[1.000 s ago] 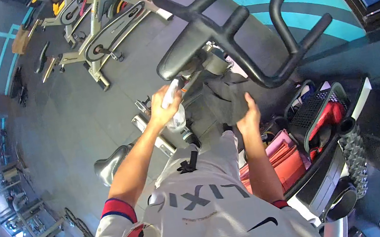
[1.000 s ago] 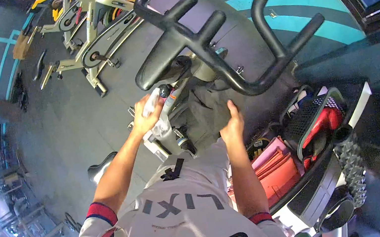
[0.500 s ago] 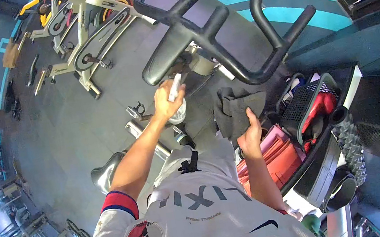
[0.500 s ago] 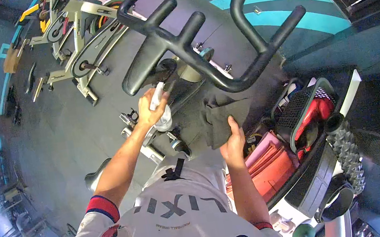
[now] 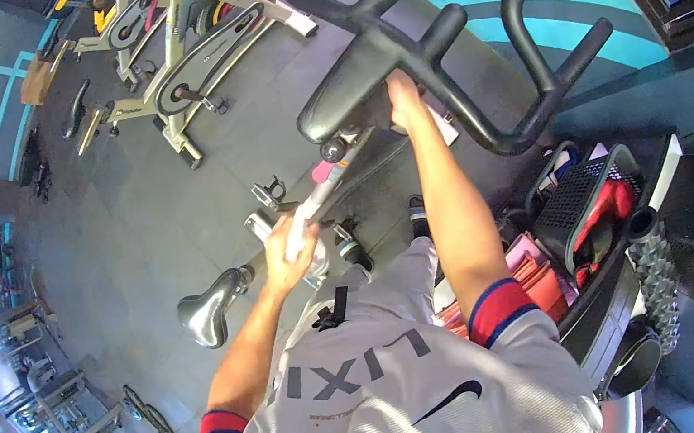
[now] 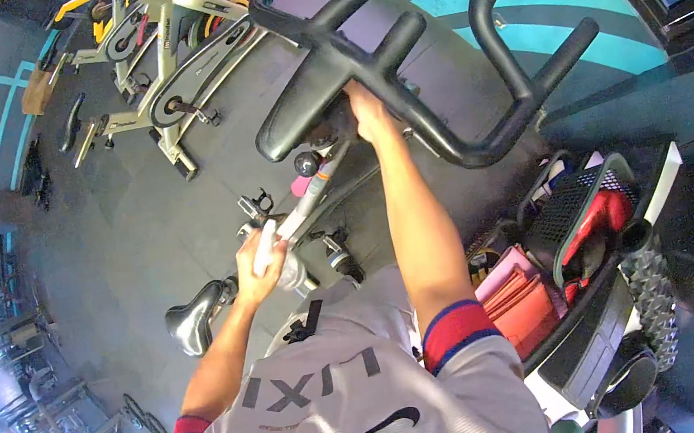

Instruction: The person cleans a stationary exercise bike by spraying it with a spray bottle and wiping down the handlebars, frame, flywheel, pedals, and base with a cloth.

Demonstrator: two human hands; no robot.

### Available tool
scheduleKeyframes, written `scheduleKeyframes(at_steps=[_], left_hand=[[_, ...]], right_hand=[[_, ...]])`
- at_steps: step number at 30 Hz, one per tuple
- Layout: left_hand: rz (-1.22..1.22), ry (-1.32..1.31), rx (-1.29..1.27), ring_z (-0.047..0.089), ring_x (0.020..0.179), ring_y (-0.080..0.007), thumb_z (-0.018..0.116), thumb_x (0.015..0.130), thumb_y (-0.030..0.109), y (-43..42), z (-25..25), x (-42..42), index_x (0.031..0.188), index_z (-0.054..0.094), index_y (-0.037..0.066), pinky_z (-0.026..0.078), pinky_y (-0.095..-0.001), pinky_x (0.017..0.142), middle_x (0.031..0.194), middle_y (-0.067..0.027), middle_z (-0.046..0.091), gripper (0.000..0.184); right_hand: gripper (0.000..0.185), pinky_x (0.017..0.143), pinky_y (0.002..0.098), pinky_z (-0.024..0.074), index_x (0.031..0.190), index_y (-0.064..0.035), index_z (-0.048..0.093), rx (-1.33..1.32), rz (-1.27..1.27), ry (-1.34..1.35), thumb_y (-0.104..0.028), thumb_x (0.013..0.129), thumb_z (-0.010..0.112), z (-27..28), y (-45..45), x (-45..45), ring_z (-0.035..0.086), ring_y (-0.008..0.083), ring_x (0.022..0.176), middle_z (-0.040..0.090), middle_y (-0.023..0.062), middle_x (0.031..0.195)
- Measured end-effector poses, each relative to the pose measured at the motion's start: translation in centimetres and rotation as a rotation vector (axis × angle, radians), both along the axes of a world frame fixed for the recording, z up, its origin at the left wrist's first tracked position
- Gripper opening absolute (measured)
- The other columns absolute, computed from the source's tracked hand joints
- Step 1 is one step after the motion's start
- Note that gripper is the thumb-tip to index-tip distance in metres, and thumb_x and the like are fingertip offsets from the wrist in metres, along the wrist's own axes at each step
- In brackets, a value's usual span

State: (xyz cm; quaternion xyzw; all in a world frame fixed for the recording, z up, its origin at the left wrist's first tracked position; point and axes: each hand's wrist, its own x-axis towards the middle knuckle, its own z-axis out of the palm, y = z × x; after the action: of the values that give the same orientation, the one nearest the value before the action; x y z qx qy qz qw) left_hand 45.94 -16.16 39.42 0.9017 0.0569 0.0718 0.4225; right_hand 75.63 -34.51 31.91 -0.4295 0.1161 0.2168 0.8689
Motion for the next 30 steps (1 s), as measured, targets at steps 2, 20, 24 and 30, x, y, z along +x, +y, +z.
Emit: scheduleKeyframes(at_steps=[2, 20, 24, 30], left_hand=[[0.023, 0.086, 0.055, 0.059, 0.069, -0.0338, 0.068, 0.088, 0.015, 2.3, 0.0, -3.7, 0.089, 0.066, 0.002, 0.050, -0.0426, 0.067, 0.075, -0.0143, 0.061, 0.013], [0.292, 0.079, 0.090, 0.060, 0.065, -0.0285, 0.070, 0.090, 0.015, 10.0, -0.2, -16.2, 0.090, 0.065, 0.000, 0.047, -0.0396, 0.061, 0.075, -0.0130, 0.061, 0.016], [0.295, 0.055, 0.066, 0.056, 0.062, -0.0237, 0.070, 0.090, 0.014, 9.8, -0.3, -17.2, 0.089, 0.065, 0.001, 0.044, -0.0366, 0.059, 0.072, -0.0105, 0.058, 0.014], [0.234, 0.110, 0.049, 0.057, 0.070, -0.0207, 0.070, 0.092, 0.016, 10.4, -0.1, -17.8, 0.095, 0.065, 0.000, 0.046, -0.0349, 0.064, 0.081, -0.0103, 0.061, 0.017]], right_hand=[[0.052, 0.108, 0.0371, 0.0335, 0.132, -0.0011, 0.055, 0.097, -0.032, -0.010, -0.029, 0.091, 0.068, -0.5, 0.4, -0.5, 0.048, 0.0228, 0.125, 0.055, 0.0107, 0.135], [0.026, 0.101, 0.0501, 0.0418, 0.111, 0.0081, 0.063, -1.032, -0.023, -1.200, -0.004, 0.088, 0.060, 7.8, 11.7, -27.0, 0.054, 0.0422, 0.117, 0.056, 0.0299, 0.127], [0.059, 0.112, 0.0578, 0.0332, 0.144, 0.0064, 0.040, -1.527, -0.149, -1.412, -0.017, 0.091, 0.052, 4.9, 14.1, -19.6, 0.046, 0.0441, 0.131, 0.035, 0.0311, 0.150], [0.020, 0.077, 0.0414, 0.0526, 0.086, -0.0086, 0.076, -1.881, -0.123, -0.976, -0.019, 0.084, 0.058, -1.9, 15.5, -9.8, 0.070, 0.0284, 0.086, 0.074, 0.0096, 0.092]])
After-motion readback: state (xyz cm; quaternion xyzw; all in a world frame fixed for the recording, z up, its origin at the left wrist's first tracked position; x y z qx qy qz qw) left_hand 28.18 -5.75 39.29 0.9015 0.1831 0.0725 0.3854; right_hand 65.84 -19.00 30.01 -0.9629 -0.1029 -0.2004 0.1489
